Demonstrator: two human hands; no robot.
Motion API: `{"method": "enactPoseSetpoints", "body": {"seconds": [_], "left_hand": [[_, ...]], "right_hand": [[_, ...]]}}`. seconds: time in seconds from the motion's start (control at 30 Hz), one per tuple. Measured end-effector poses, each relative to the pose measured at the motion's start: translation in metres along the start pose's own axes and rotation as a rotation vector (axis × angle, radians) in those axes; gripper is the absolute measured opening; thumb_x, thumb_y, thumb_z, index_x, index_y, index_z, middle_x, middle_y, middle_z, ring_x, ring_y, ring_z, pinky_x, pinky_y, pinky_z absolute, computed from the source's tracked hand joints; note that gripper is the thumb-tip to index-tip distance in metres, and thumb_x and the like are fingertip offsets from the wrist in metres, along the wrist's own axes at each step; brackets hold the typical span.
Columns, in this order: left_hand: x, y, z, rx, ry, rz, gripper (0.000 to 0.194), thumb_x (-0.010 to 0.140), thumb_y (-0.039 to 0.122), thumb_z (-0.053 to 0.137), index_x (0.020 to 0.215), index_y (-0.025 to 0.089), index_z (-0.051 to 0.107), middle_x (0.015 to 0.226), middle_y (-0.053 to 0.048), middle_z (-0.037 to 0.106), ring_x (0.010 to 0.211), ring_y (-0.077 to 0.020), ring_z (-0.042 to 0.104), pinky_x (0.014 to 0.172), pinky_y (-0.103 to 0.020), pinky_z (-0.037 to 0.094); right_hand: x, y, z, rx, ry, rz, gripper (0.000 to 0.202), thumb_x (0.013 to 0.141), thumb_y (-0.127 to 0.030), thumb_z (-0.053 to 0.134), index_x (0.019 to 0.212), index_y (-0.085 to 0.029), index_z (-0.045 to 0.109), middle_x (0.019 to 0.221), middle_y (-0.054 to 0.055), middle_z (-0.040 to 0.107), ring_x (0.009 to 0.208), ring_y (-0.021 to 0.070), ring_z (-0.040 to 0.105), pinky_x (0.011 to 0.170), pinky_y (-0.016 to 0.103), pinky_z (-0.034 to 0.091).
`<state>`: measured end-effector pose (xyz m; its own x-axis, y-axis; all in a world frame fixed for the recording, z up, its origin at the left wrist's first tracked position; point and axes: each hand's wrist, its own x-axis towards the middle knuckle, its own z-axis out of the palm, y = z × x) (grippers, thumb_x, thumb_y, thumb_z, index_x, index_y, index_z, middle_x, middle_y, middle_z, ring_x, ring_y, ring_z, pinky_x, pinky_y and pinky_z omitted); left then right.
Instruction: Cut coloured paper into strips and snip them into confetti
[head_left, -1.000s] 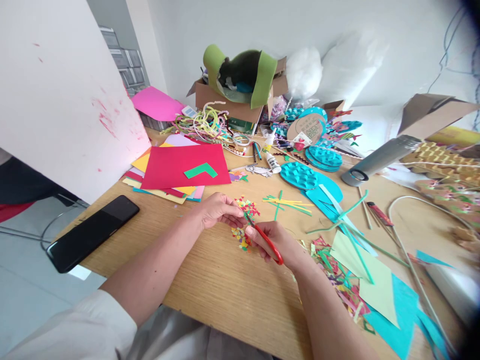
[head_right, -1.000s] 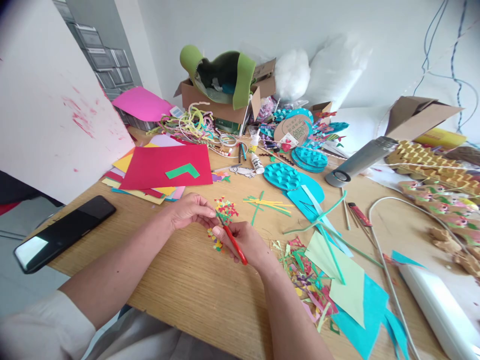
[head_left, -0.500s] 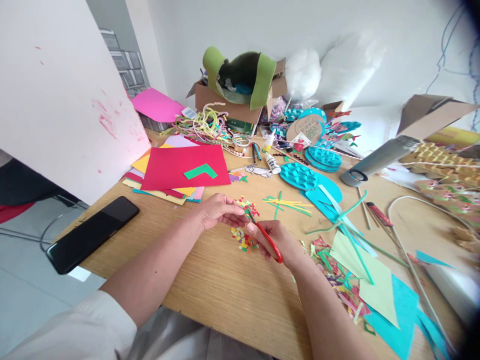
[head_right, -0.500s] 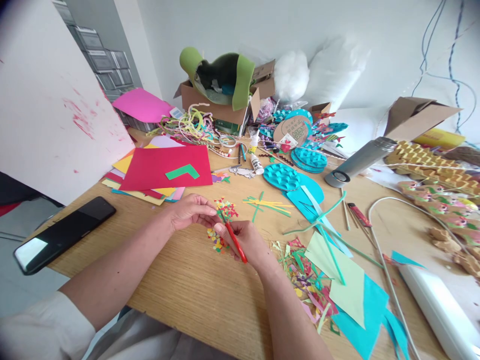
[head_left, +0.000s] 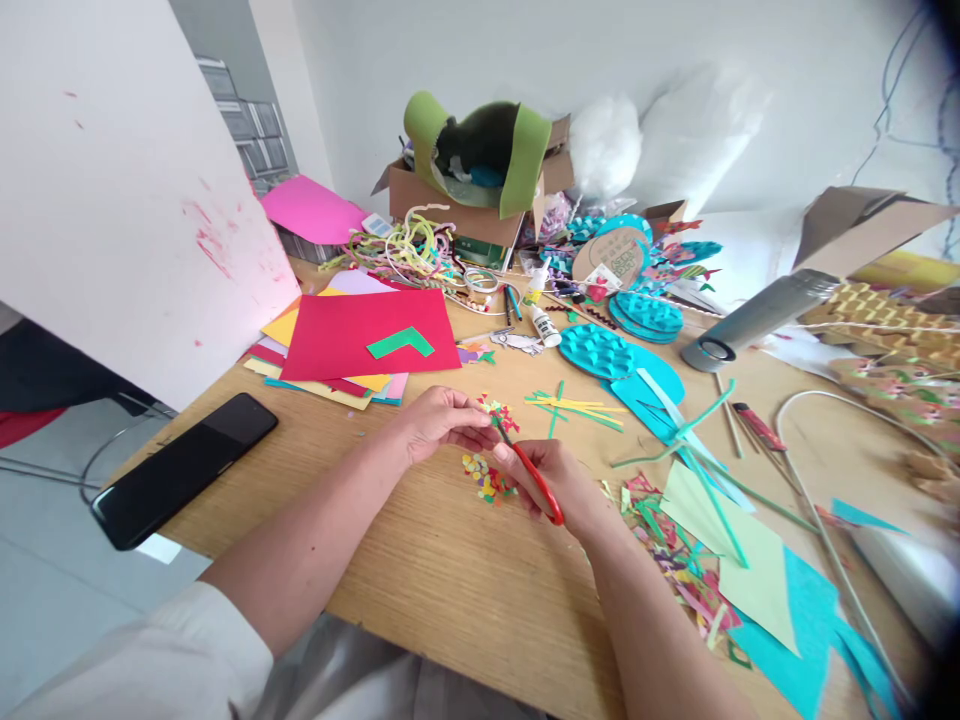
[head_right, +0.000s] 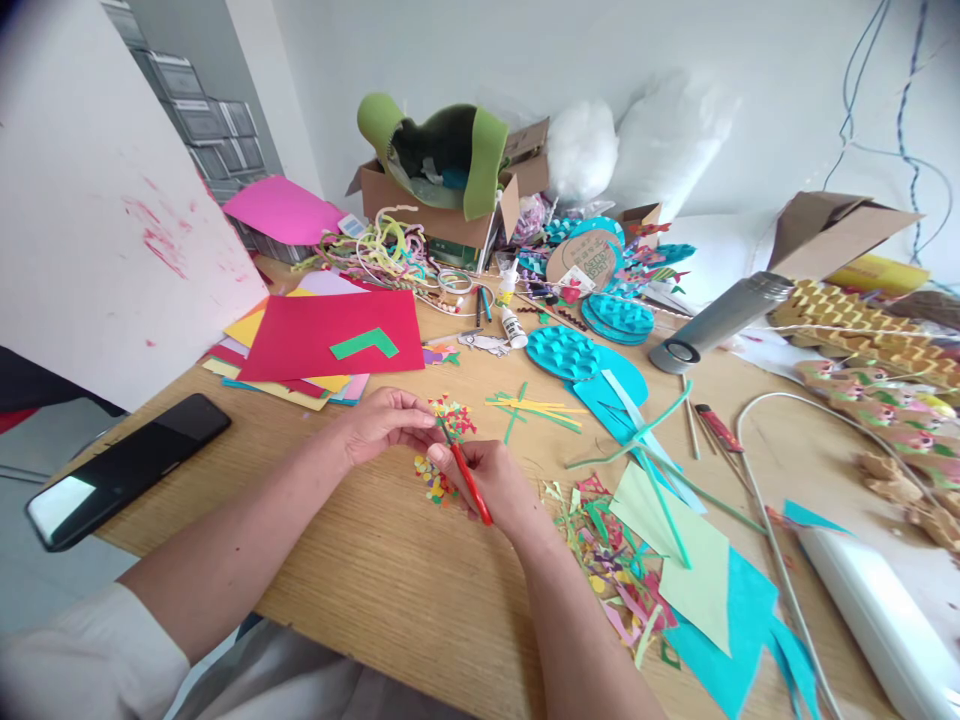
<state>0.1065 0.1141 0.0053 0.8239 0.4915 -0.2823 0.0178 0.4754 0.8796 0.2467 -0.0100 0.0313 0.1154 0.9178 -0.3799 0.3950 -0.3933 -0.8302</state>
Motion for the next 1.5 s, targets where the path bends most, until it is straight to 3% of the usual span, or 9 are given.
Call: {"method": "enactPoseSetpoints", "body": {"seconds": [0.67,0.93,1.23,1.5], "left_hand": [[-0.001,0.0,0.002,0.011,0.017,0.038,0.018,0.063,0.028,0.073,0.071,0.012,0.068,0.076,-0.009,0.072,0.066,-0.0171,0.066,0.068,-0.033,0.051],[-0.001,0.001,0.003,0.001,0.055,0.03,0.023,0.058,0.029,0.077,0.071,0.012,0.069,0.073,-0.009,0.071,0.065,-0.0182,0.066,0.07,-0.035,0.051],[0.0,-0.012,0.031,-0.274,0.277,0.143,0.018,0.057,0.024,0.077,0.068,0.013,0.068,0.072,-0.006,0.07,0.069,-0.0155,0.065,0.073,-0.029,0.05],[0.0,-0.024,0.047,-0.376,0.434,0.203,0.012,0.057,0.021,0.075,0.063,0.014,0.067,0.068,-0.004,0.069,0.065,-0.0136,0.062,0.065,-0.024,0.048]], "right_hand": [[0.0,-0.001,0.001,-0.006,0.03,0.014,0.05,0.074,-0.061,0.056,0.053,-0.017,0.049,0.036,-0.004,0.045,0.03,0.008,0.042,0.033,0.018,0.028],[0.002,0.002,0.0,0.02,0.039,0.033,0.049,0.072,-0.062,0.058,0.052,-0.019,0.047,0.034,-0.004,0.044,0.029,0.0091,0.04,0.032,0.02,0.027],[0.007,0.006,0.007,0.026,0.085,-0.052,0.052,0.08,-0.065,0.046,0.06,-0.017,0.05,0.043,-0.001,0.052,0.036,0.0099,0.047,0.038,0.019,0.034],[0.009,0.005,0.013,-0.059,0.115,-0.023,0.056,0.08,-0.067,0.043,0.057,-0.016,0.049,0.044,0.002,0.054,0.038,0.0107,0.049,0.04,0.02,0.035]]}}
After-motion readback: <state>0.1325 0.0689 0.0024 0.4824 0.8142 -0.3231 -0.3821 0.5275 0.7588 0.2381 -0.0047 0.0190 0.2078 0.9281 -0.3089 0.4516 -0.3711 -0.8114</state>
